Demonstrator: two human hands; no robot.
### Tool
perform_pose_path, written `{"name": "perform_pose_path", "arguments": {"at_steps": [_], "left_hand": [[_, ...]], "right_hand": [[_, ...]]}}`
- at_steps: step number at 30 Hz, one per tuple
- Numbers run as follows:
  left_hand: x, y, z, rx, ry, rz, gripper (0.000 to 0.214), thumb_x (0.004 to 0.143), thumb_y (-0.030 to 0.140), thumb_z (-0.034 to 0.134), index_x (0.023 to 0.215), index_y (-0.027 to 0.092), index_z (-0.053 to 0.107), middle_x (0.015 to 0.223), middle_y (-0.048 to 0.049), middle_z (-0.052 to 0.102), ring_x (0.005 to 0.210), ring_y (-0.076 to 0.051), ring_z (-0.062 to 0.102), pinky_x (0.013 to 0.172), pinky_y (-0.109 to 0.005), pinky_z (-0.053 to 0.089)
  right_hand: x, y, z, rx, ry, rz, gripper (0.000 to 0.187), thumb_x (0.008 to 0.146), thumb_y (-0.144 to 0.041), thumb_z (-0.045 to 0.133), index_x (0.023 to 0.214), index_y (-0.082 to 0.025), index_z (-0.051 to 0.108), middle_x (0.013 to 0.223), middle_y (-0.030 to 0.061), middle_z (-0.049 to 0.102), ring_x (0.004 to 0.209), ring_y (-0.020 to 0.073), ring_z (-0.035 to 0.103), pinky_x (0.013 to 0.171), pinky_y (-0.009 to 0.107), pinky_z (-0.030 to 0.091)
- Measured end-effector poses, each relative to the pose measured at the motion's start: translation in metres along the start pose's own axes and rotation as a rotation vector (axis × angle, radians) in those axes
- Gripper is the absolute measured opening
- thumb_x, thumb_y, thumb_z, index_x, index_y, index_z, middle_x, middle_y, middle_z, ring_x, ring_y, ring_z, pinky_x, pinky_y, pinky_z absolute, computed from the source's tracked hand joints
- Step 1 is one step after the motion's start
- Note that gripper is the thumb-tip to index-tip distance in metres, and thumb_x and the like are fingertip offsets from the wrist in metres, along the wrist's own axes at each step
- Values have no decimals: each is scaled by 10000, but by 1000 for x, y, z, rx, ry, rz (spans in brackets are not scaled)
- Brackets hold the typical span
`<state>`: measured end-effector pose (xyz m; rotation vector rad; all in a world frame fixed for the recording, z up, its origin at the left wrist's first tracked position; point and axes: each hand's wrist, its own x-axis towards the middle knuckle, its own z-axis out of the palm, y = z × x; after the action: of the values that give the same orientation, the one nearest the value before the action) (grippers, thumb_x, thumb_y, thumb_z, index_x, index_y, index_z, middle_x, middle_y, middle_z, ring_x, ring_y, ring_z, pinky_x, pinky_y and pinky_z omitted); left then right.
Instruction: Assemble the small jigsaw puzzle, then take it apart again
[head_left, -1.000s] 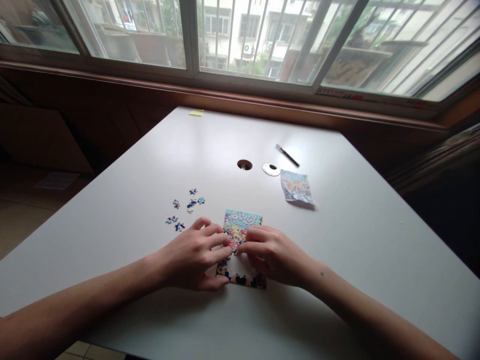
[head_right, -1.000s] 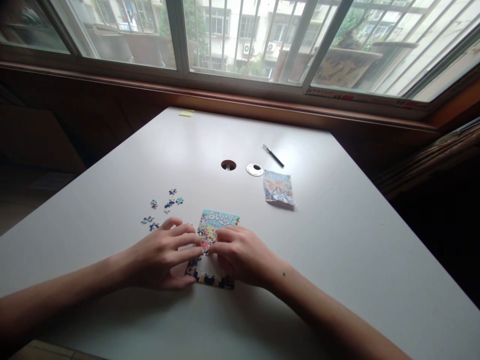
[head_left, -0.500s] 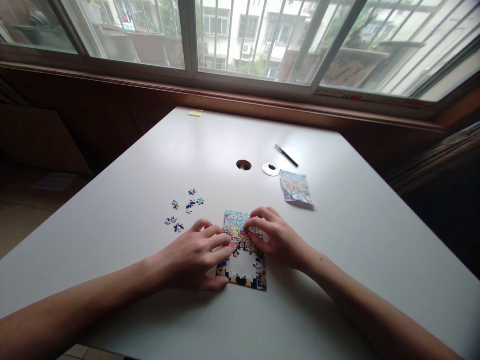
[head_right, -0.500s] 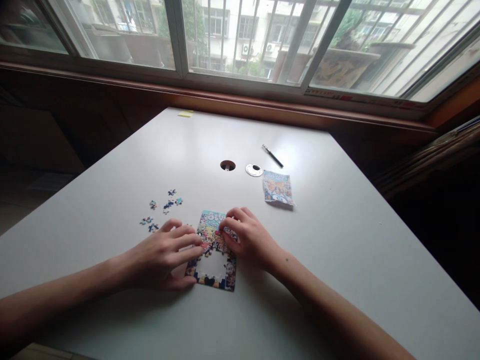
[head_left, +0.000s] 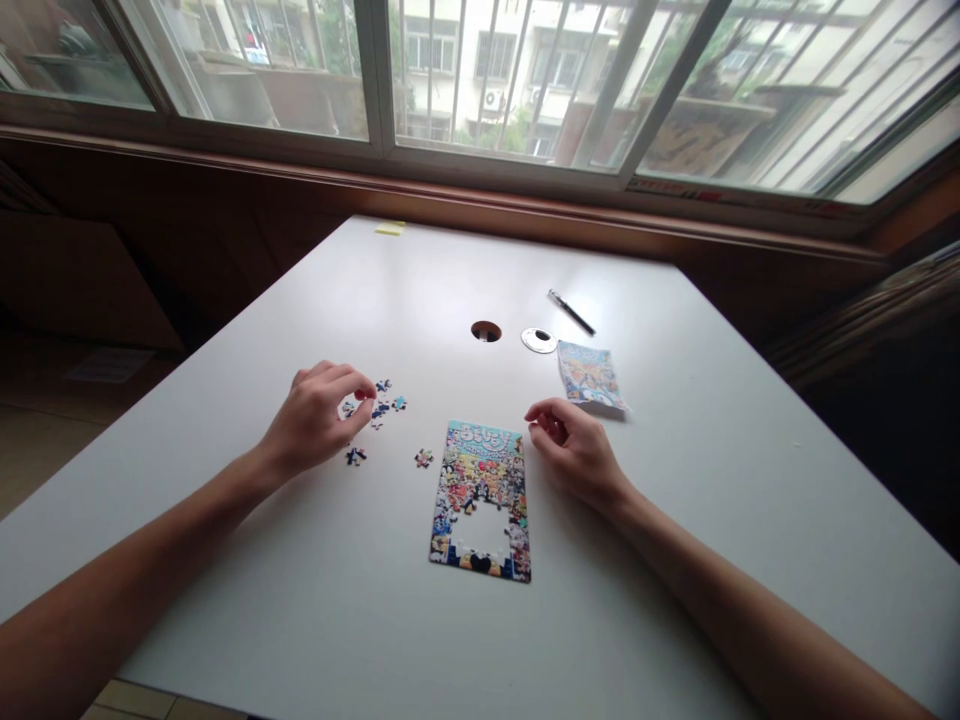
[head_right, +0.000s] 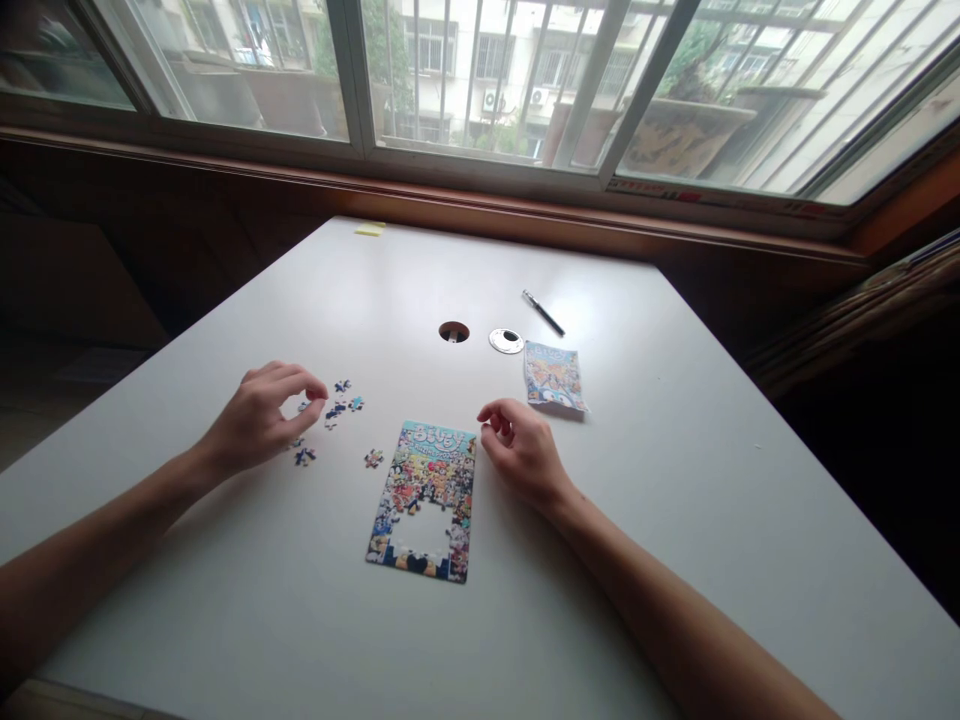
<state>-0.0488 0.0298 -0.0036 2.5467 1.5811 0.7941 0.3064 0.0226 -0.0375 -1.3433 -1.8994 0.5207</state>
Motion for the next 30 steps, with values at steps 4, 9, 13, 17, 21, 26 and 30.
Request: {"name": "perform_pose_path", "arguments": {"at_steps": [4,9,13,17,21,26,30], "left_hand": [[-1,-5,3,40,-31,-57,105,871,258,550,830,208,633,890,-38,703,876,-236,587,816,-391,411],[-2,0,4,6,-51,-6,100,870,246,566,862,206,658,917,-39,699,903,-234,569,830,-390,420],[-5,13,4,-49,-86,109,123,886,231,565,905,217,685,959,-37,691,955,-227,562,862,-387,406],[-10,28,9,-105,-180,251,197,896,296,604,1059,258,708,1034,-42,677,1033,-233,541,903,-384,375],[-13,38,16,-104,-219,298,176,905,303,610,1039,284,722,1008,-29,681,990,-221,546,883,-379,336],[-12,37,18,-124,-224,317,147,964,290,579,962,274,725,963,-9,696,929,-185,563,879,-367,311],[-12,43,19,-140,-197,330,127,962,293,589,950,254,709,960,-4,693,914,-176,577,878,-367,315]], "right_hand": [[0,-7,0,3,-7,21,124,819,-215,570,934,-184,607,701,-11,549,597,125,484,569,262,392],[-1,-9,0,12,-8,24,145,820,-224,565,955,-178,587,704,-11,544,588,123,483,556,255,390],[-2,-7,1,12,-22,23,140,828,-217,565,962,-182,582,712,-14,545,592,121,482,571,257,398],[-2,-7,2,5,-36,27,136,840,-211,561,972,-186,577,722,-14,543,599,121,482,575,257,398],[-2,-9,2,-20,-44,29,139,834,-202,566,972,-189,580,732,-13,548,604,122,487,586,262,403],[-2,-9,2,-44,-50,10,130,847,-197,563,977,-195,579,746,-6,551,629,132,504,603,271,409],[-2,-10,3,-69,-39,-66,121,848,-173,564,966,-189,587,760,8,562,669,149,526,632,289,422]]}}
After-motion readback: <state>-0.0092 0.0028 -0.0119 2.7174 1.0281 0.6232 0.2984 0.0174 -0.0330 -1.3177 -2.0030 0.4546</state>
